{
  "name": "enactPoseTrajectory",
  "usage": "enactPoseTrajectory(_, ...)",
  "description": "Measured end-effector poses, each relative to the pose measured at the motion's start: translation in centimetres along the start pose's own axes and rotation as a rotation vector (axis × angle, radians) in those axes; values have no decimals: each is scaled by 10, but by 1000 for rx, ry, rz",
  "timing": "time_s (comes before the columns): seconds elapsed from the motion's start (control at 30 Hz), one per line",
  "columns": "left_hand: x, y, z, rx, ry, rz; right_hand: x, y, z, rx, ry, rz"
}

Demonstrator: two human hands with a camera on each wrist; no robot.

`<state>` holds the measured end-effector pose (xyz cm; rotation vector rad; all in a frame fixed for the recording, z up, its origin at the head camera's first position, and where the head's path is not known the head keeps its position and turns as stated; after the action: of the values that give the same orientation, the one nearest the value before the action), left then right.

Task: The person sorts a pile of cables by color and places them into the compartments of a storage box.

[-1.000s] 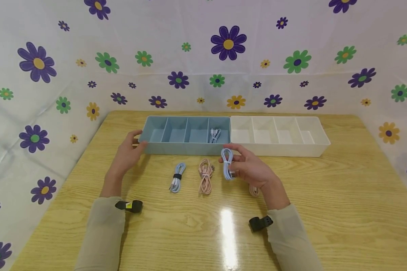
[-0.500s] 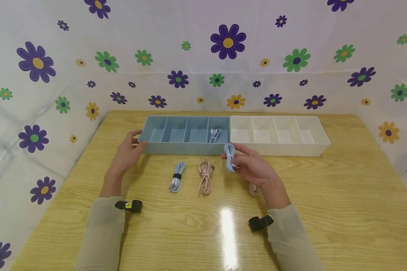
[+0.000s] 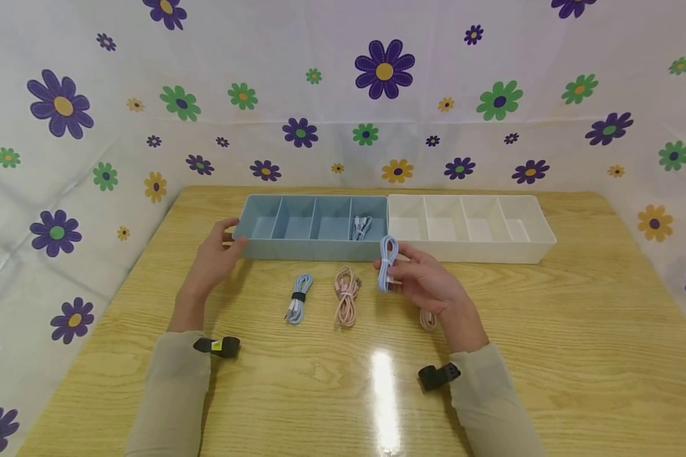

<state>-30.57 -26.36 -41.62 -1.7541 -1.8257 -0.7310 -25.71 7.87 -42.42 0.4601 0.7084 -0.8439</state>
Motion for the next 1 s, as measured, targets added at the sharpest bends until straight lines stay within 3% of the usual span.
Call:
enactPoseTrajectory(0.27,-2,-1,0,-9,-3,-2,4,-1,7,-48,-62,42)
enactPoseTrajectory(1.0,2,-1,-2,-12,-15,5,-1,3,18,-61,-13,48)
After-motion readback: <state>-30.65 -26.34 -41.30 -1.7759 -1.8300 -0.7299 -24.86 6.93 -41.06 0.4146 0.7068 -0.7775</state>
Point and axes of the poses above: each hand's wrist, its own y-axis away from the middle knuckle, its own z-axis out of the palm, x = y × z, the point moved 10 cm from there along -y, towards the middle knuckle, and after that the axes turned 12 degrees about -y, right-handed, at the moved point
